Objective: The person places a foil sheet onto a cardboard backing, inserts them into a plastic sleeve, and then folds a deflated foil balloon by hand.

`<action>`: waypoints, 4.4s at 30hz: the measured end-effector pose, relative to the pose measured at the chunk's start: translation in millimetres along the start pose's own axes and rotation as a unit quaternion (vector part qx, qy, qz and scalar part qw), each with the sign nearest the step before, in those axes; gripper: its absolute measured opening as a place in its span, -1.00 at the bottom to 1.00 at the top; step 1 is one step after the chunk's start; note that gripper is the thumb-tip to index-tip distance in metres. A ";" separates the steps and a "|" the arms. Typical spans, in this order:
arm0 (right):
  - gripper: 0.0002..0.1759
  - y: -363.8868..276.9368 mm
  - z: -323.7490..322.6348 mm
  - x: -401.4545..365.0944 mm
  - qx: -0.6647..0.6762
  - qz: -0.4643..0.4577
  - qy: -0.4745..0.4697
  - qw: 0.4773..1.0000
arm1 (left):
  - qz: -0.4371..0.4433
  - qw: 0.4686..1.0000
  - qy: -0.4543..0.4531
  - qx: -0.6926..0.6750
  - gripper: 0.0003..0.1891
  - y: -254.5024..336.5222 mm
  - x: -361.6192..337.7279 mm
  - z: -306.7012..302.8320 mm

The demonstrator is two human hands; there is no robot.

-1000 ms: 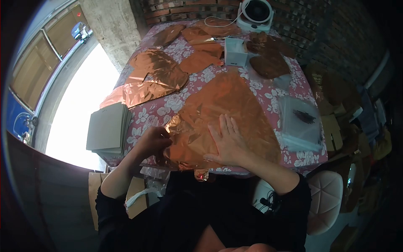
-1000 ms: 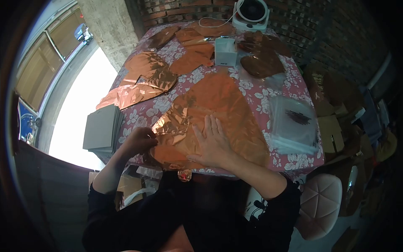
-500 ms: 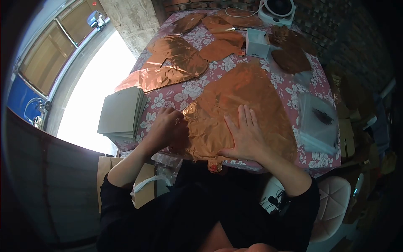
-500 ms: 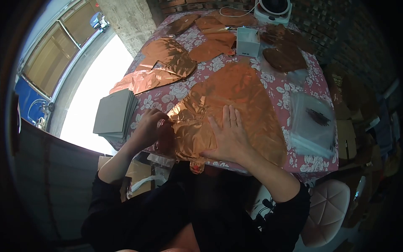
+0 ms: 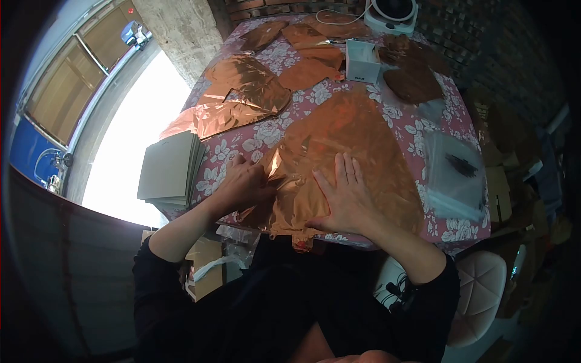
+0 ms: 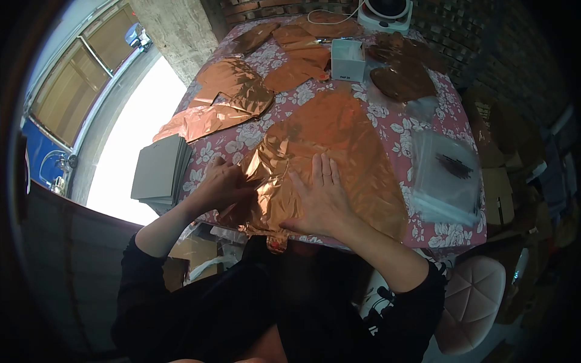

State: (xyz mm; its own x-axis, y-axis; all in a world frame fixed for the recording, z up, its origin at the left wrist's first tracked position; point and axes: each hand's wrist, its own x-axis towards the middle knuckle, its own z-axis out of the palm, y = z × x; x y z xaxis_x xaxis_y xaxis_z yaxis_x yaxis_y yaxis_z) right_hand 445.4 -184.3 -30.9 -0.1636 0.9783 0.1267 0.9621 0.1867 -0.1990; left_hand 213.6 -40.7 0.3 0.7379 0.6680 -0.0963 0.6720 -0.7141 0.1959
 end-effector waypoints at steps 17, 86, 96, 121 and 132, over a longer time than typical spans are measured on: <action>0.16 0.4 -0.8 -0.9 0.000 0.002 -0.017 1.000 | -0.158 0.915 -0.035 -0.370 -0.78 14.7 -2.4 -27.4; -0.12 11.7 28.4 2.6 -0.075 -0.022 0.050 0.996 | 0.183 0.972 -0.004 -0.150 -0.18 77.3 -43.3 45.9; 0.05 13.7 28.3 1.0 -0.076 -0.030 0.043 0.996 | 0.113 0.975 0.028 -0.188 -0.18 81.9 -37.2 42.0; -0.25 16.2 38.4 0.8 -0.174 -0.025 0.041 0.984 | 0.107 0.981 0.020 -0.158 -0.16 106.3 -25.1 58.9; -0.13 14.4 29.0 -0.6 -0.081 -0.023 0.042 0.996 | 0.115 0.986 0.028 -0.120 -0.14 109.5 -21.8 58.4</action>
State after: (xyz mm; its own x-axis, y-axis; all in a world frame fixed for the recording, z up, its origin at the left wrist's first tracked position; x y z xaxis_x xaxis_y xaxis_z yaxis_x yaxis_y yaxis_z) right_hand 453.1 -179.6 -62.0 -0.1963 0.9569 0.2140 0.9776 0.2080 -0.0333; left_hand 274.7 -145.8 -33.2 0.8602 0.5090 0.0311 0.4475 -0.7827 0.4326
